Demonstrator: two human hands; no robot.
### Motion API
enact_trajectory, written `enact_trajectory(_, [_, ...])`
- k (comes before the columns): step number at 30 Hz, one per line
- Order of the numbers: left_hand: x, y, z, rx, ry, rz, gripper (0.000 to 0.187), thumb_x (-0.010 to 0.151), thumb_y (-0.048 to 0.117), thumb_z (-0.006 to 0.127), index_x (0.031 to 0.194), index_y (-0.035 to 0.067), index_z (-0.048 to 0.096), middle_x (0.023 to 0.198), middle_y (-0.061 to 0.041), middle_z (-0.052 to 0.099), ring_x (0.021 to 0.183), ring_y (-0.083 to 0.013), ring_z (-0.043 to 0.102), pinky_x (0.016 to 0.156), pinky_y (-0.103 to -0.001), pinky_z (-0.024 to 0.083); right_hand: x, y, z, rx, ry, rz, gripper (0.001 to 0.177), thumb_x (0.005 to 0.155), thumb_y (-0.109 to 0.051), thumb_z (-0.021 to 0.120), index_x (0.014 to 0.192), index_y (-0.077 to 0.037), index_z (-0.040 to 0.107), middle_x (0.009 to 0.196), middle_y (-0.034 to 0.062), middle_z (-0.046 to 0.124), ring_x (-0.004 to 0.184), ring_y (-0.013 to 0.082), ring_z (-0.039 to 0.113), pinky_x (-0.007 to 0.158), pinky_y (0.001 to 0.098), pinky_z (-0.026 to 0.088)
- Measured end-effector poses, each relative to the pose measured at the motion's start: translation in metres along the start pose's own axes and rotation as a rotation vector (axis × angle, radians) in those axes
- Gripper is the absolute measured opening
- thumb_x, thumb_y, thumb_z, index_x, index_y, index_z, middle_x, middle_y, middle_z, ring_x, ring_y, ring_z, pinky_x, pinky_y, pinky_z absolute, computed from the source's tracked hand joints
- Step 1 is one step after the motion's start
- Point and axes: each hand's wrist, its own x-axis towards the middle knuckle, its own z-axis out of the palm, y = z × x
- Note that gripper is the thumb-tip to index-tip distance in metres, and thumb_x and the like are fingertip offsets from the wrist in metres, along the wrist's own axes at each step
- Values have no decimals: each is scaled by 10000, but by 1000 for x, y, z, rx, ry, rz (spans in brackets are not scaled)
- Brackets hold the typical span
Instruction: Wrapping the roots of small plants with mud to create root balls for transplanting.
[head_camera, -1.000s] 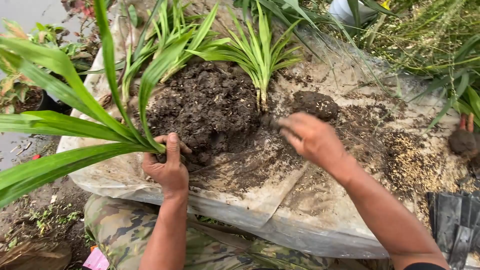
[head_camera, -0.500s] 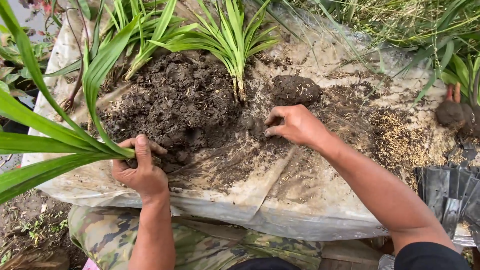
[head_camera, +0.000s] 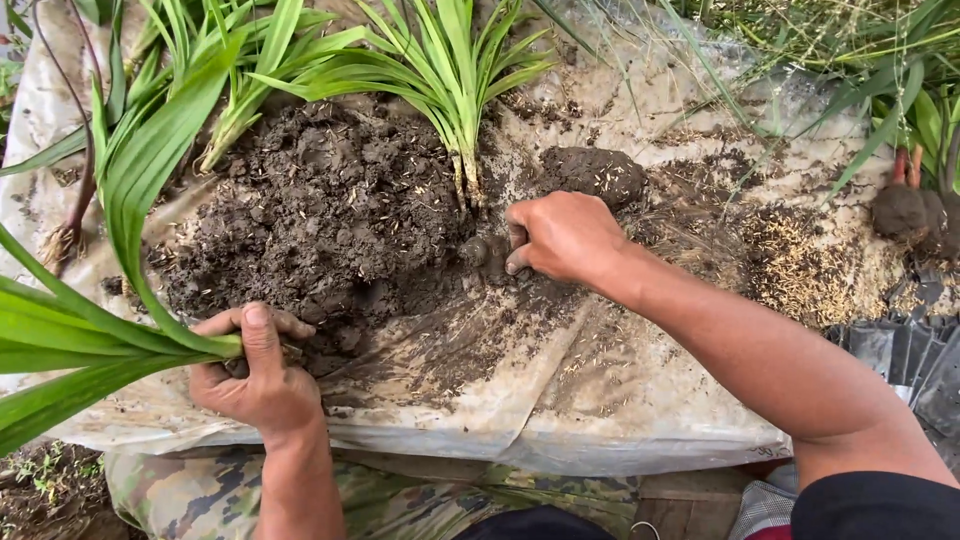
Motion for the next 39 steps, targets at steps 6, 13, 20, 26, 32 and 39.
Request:
enact_trajectory(6, [-1, -4, 1, -56, 10, 59, 178, 1180, -84, 668, 1031, -34, 583, 696, -203, 588, 546, -292, 658, 657, -427, 625, -21, -19, -4, 116, 97, 9, 316, 990, -255, 870, 1192, -47, 742, 1082, 183, 816, 1043, 395, 814, 976, 581, 646])
enact_trajectory(13, [-4, 17, 9, -74, -2, 59, 183, 1163, -85, 666, 1011, -26, 584, 692, -191, 594, 563, -280, 673, 676, -423, 618, -60, -52, 0, 40, 244, -96, 473, 1076, -355, 746, 1428, -39, 721, 1295, 200, 768, 1157, 363, 768, 889, 500, 665])
enact_trajectory(20, [-4, 18, 7, -89, 2, 39, 171, 1162, -70, 670, 1007, -24, 616, 701, -174, 603, 583, -264, 687, 663, -422, 641, -45, -51, -18, 200, 165, 7, 366, 1051, -305, 794, 1309, -46, 790, 1205, 161, 790, 1048, 342, 779, 971, 534, 651])
enact_trajectory(26, [-3, 16, 8, -90, 17, 26, 158, 1154, -73, 671, 1010, -33, 622, 702, -174, 603, 576, -260, 686, 644, -416, 641, -6, -20, -5, 171, 99, 32, 302, 934, -425, 885, 1100, -173, 871, 1081, 65, 835, 1115, 360, 788, 991, 561, 609])
enact_trajectory(32, [0, 9, 9, -52, 16, 34, 160, 1159, -88, 678, 1022, -46, 606, 694, -203, 590, 559, -294, 679, 656, -432, 632, 11, -15, 5, -68, 112, 34, 299, 886, -490, 912, 932, -202, 846, 900, 31, 831, 984, 331, 824, 892, 520, 631])
enact_trajectory(39, [-2, 2, 6, -16, 12, 21, 157, 1182, -81, 669, 1064, -33, 578, 706, -202, 580, 562, -299, 670, 657, -432, 623, 18, -21, 10, -130, 131, 20, 225, 918, -421, 898, 928, -209, 823, 833, 13, 798, 920, 305, 826, 852, 491, 631])
